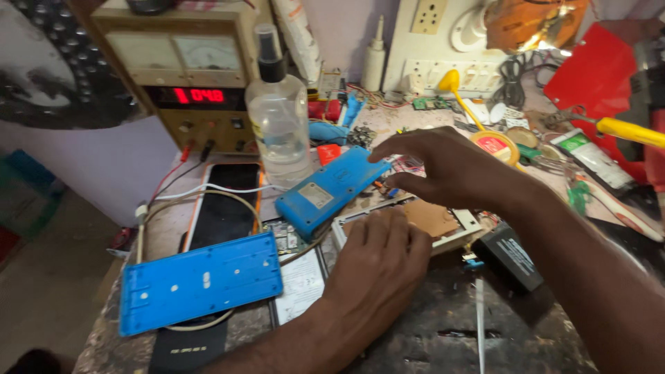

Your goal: The person solders wires to a small circuit board, then assembles an LED light fixture by placing the LED panel into a white housing, adding a blue back cover, and securing it with a screwdriver. The person repeatedly opens and closes the fixture to check fit.

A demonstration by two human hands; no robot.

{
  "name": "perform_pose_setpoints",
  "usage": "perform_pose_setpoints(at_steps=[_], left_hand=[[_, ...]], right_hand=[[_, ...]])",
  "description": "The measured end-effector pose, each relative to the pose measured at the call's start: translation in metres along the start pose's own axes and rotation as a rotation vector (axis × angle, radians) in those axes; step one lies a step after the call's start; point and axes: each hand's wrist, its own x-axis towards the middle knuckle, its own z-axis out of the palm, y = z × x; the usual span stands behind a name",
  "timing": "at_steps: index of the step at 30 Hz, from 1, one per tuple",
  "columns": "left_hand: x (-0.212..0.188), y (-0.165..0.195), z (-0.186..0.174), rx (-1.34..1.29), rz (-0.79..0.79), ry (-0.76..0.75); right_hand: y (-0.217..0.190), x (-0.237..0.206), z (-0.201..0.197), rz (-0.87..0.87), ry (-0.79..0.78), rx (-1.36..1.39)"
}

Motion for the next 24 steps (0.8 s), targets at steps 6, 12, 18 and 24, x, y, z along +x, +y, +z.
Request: perform_pose_setpoints(at_steps=[6, 12, 18, 24], left_hand=[[-0.005, 0.001, -0.002, -0.059, -0.035, -0.053], [-0.011, 0.003, -0.006, -0.206, -0.045, -0.092], [-0.011, 0.001, -0.01, -0.277, -0.062, -0.114], [-0.008, -0.004, -0.013, -0.378, -0.09, -0.126]], right_hand=[[-0.05, 0.041, 0.03, -0.196, -0.224, 0.282], [-0.128, 0.069, 0.077, -0.335, -0.415, -0.068], [-0.144, 0.075, 0.085, -0.317, -0.552, -0.331], [-0.134, 0.051, 0.062, -0.446, -0.195, -0.173]])
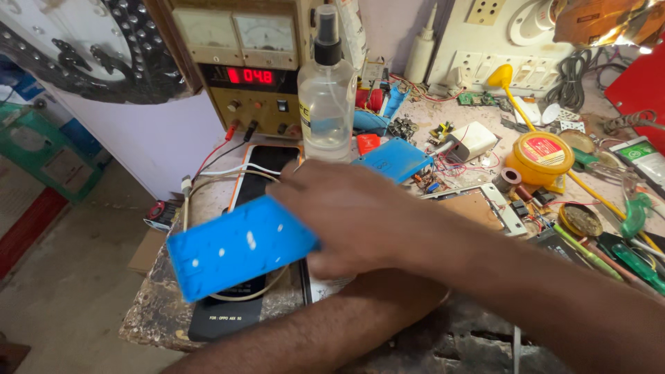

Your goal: The person solders wires to a small circuit board, then assembles an LED light fixture by placing the LED panel into a white housing, adding a blue back cover, and securing it with a screwdriver. The person repeatedly opens and closes the fixture to check fit.

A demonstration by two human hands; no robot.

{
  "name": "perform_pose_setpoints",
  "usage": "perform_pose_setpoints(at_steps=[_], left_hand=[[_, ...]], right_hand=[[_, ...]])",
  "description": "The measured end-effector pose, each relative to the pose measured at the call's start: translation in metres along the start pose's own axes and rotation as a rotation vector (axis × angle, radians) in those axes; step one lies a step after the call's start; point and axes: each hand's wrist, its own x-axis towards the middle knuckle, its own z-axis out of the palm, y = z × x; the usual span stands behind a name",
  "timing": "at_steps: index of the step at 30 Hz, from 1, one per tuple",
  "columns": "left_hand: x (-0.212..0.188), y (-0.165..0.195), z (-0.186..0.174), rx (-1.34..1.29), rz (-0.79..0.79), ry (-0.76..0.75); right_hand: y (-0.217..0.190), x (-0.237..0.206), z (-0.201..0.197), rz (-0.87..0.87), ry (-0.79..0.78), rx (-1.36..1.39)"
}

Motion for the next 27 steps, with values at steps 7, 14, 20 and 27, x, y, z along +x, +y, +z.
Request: perform_pose_setpoints(at_steps=[7, 14, 20, 27], left_hand=[[0.006, -0.011, -0.001, -0.077, -0.014, 0.066], [0.01, -0.006, 0.007, -0.017, 0.032, 0.211], [0.016, -0.009, 0.002, -0.303, -0.244, 0.384], [0.037, -0.033, -0.009, -0.981, -0.641, 0.509]], right_hand=[[0.031, -0.122, -0.06, 0.324, 0.403, 0.081], [0.056, -0.205, -0.026, 0.407, 0.695, 0.225], [0.072, -0.24, -0.012, 0.474, 0.77, 0.234], [0.076, -0.242, -0.014, 0.486, 0.732, 0.143]])
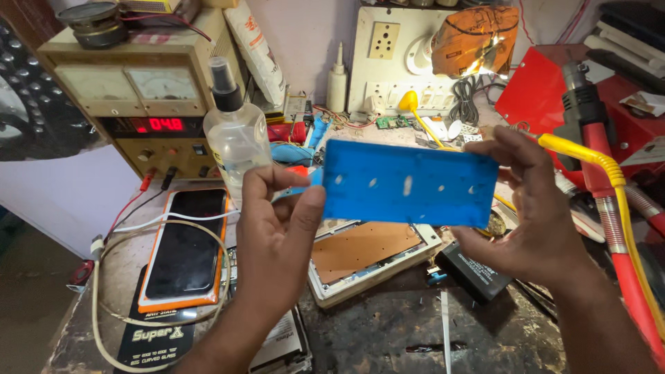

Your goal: The person solders wires to a small circuit board, then assembles an LED light fixture by placing the LED panel into a white housing, adding a blue back cover, and securing it with a screwdriver. The person repeatedly opens and closes the fixture to check fit.

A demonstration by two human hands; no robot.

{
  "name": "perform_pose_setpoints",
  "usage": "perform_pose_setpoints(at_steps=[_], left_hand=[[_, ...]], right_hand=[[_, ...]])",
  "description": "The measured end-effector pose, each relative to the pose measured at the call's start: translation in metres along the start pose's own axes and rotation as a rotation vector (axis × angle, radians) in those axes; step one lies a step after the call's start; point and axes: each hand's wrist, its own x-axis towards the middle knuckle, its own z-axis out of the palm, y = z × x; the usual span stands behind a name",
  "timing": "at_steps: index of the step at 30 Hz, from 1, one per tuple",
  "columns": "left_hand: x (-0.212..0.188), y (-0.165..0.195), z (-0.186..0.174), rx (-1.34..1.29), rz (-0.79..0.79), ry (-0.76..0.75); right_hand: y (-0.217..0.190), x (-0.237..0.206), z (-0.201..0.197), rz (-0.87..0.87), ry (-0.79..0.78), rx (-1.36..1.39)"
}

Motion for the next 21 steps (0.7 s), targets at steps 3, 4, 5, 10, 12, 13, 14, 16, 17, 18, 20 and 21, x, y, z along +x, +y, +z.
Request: perform_pose_setpoints(at_steps=[3, 4, 5, 10, 12, 13, 14, 16, 17, 18, 20, 21], left_hand=[[0.008, -0.004, -0.002, -0.216, -0.109, -0.089], [0.01, -0.006, -0.003, -0.204, -0.057, -0.114], [0.011, -0.007, -0.004, -0.192, -0.004, -0.138], [0.015, -0.015, -0.007, -0.306, -0.11, -0.111], [0.015, -0.016, -0.007, -0.31, -0.133, -0.12], [0.015, -0.015, -0.007, -0.294, -0.14, -0.125], [0.015, -0.015, -0.007, -0.277, -0.147, -0.13], [0.013, -0.013, -0.008, -0.268, -0.12, -0.181], [0.014, -0.011, -0.008, -0.262, -0.105, -0.206], [0.014, -0.01, -0.008, -0.272, -0.105, -0.222], [0.014, -0.007, -0.007, -0.291, -0.104, -0.254], [0.014, -0.006, -0.006, -0.293, -0.126, -0.264]], right_hand=[[-0.007, 0.0, 0.006, -0.041, -0.039, -0.066], [-0.01, -0.001, 0.007, -0.057, -0.052, -0.086], [-0.011, 0.0, 0.008, -0.084, -0.04, 0.007], [-0.013, 0.001, 0.008, 0.014, 0.043, 0.376], [-0.012, -0.001, 0.006, 0.005, 0.026, 0.41], [-0.011, -0.001, 0.006, 0.001, 0.018, 0.427], [-0.01, -0.002, 0.005, 0.008, 0.023, 0.433], [-0.008, -0.004, 0.003, 0.019, 0.031, 0.444], [-0.006, -0.004, 0.003, 0.025, 0.039, 0.469], [-0.005, -0.004, 0.002, 0.032, 0.046, 0.493], [-0.003, -0.004, 0.0, 0.037, 0.054, 0.501], [-0.002, -0.004, -0.001, 0.035, 0.055, 0.486]])
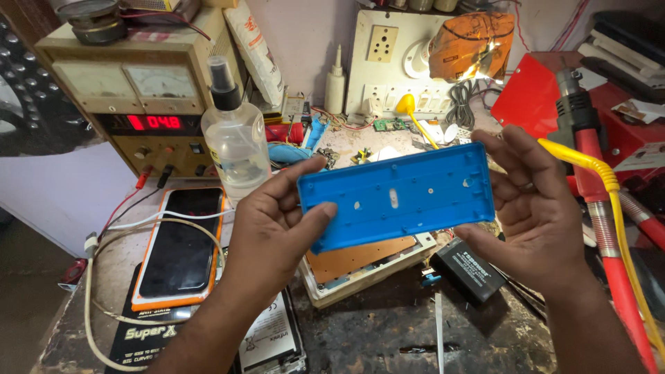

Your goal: The person solders wires to a small circuit board, then assembles an LED light fixture by placing the LED panel into a white housing, adding a blue back cover, and securing it with a screwdriver. The person repeatedly opens and closes the fixture to check fit.

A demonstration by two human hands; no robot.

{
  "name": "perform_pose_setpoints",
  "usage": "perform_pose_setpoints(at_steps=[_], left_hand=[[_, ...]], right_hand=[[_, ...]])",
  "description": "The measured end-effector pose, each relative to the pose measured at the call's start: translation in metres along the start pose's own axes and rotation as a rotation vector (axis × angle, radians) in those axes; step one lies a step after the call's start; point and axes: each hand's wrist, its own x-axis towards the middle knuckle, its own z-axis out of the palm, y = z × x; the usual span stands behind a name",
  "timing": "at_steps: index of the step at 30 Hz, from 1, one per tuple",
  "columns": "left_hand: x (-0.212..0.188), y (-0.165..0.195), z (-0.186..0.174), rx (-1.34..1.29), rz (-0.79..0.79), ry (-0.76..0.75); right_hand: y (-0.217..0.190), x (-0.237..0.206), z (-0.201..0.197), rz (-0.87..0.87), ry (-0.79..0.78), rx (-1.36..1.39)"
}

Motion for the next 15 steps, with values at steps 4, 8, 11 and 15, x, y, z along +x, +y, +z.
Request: perform_pose_setpoints(at_steps=[4, 8, 11, 15], left_hand=[[-0.002, 0.002, -0.001, 0.005, -0.055, -0.052], [-0.003, -0.001, -0.002, -0.035, -0.007, -0.061], [0.001, -0.003, 0.0, -0.117, 0.009, 0.019], [0.001, -0.004, 0.002, -0.118, 0.019, 0.008]], right_hand=[[0.0, 0.001, 0.0, 0.003, 0.012, -0.05], [-0.003, 0.003, 0.002, 0.02, 0.031, 0.009], [-0.001, 0.003, 0.004, 0.09, 0.075, 0.204], [0.011, -0.003, 0.011, 0.206, 0.061, 0.332]])
